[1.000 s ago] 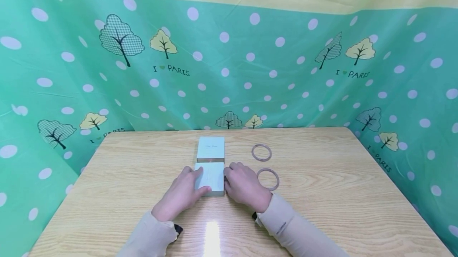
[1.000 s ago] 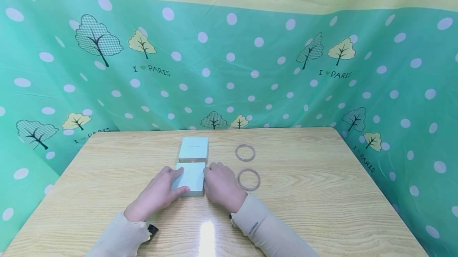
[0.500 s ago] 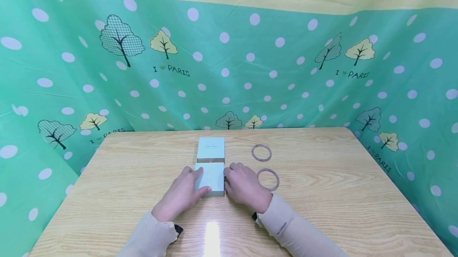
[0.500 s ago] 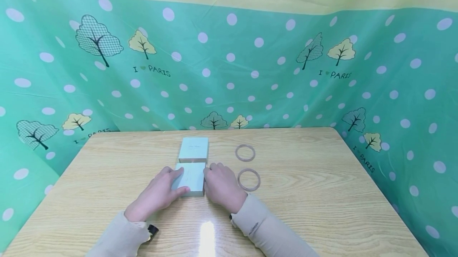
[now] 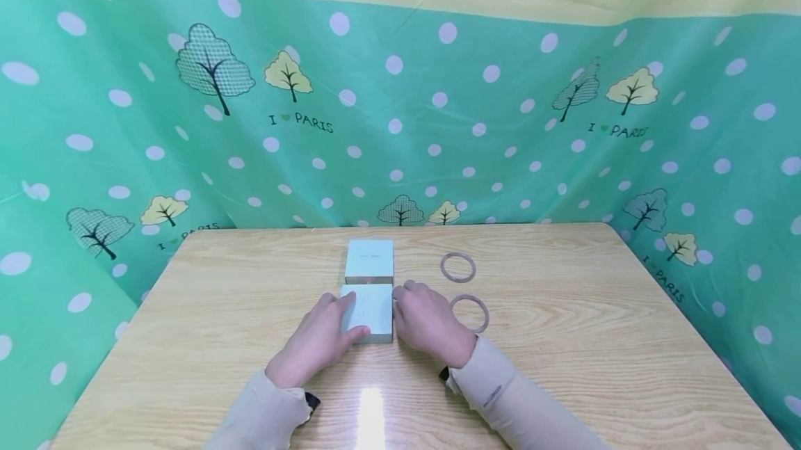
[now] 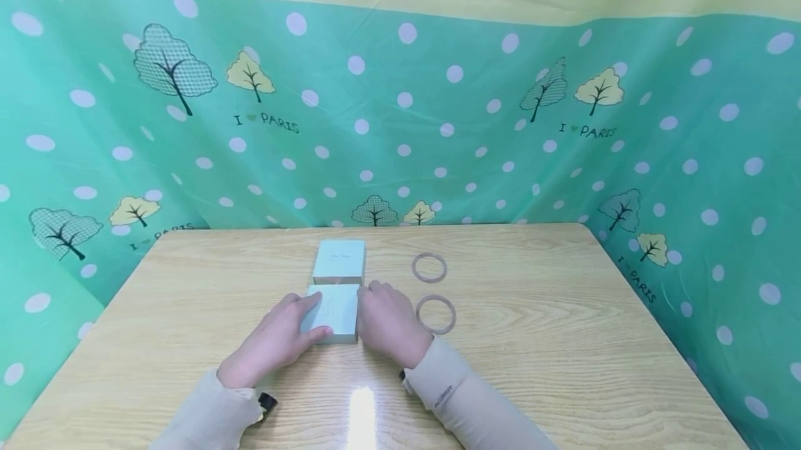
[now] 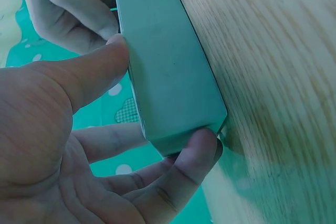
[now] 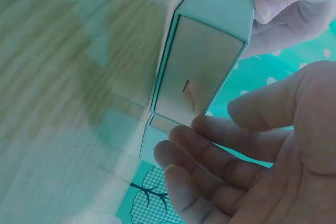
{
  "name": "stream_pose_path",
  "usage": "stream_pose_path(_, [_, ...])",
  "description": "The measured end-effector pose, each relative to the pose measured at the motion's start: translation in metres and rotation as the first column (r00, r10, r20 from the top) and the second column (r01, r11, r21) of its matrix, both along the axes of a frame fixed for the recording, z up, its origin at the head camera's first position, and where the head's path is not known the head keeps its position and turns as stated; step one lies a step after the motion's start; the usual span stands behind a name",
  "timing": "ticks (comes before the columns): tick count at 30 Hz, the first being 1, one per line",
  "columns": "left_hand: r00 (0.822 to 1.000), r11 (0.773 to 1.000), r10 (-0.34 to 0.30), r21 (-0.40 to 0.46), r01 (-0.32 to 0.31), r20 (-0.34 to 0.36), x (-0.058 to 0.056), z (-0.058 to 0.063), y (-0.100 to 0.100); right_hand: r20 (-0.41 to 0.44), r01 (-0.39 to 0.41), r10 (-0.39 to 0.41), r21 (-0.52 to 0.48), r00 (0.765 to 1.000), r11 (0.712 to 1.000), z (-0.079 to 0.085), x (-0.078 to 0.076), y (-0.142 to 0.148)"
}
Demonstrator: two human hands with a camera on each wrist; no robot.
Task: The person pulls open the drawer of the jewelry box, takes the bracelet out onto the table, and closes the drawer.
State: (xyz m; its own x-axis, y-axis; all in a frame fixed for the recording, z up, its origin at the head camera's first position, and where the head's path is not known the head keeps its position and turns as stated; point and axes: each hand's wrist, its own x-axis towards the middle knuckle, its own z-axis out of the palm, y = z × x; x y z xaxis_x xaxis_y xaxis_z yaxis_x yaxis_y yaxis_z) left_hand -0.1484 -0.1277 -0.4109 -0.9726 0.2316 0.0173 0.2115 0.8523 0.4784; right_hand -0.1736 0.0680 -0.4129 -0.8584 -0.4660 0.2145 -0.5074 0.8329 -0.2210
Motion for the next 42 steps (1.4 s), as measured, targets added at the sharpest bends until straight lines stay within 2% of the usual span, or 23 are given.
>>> stream_pose_path(8, [1.000,1.000,0.006,0.028,-0.007,0.020,0.000,0.005,-0.003,0.012,0.038,-0.037,-0.076,0.999,0.996,0.003,-0.008,-0.004])
stream_pose_path(20, [0.986,0.998,0.038,0.040,-0.045,0.160,0.000,0.010,-0.007,0.083,0.017,-0.013,-0.053,0.996,0.998,0.001,-0.013,-0.007])
stream_pose_path(25, [0.985,0.998,0.044,0.038,-0.051,0.168,0.000,0.010,-0.007,0.066,0.009,-0.006,-0.051,0.998,0.999,0.000,-0.013,-0.007])
stream_pose_path(33, [0.983,0.998,0.053,0.028,-0.059,0.176,-0.001,0.009,-0.007,0.103,-0.002,0.007,-0.048,0.995,0.999,0.001,-0.013,-0.007])
stream_pose_path(42, [0.985,0.998,0.050,0.026,-0.056,0.167,-0.001,0.009,-0.007,0.079,-0.004,0.005,-0.022,0.997,1.000,0.004,-0.010,-0.005])
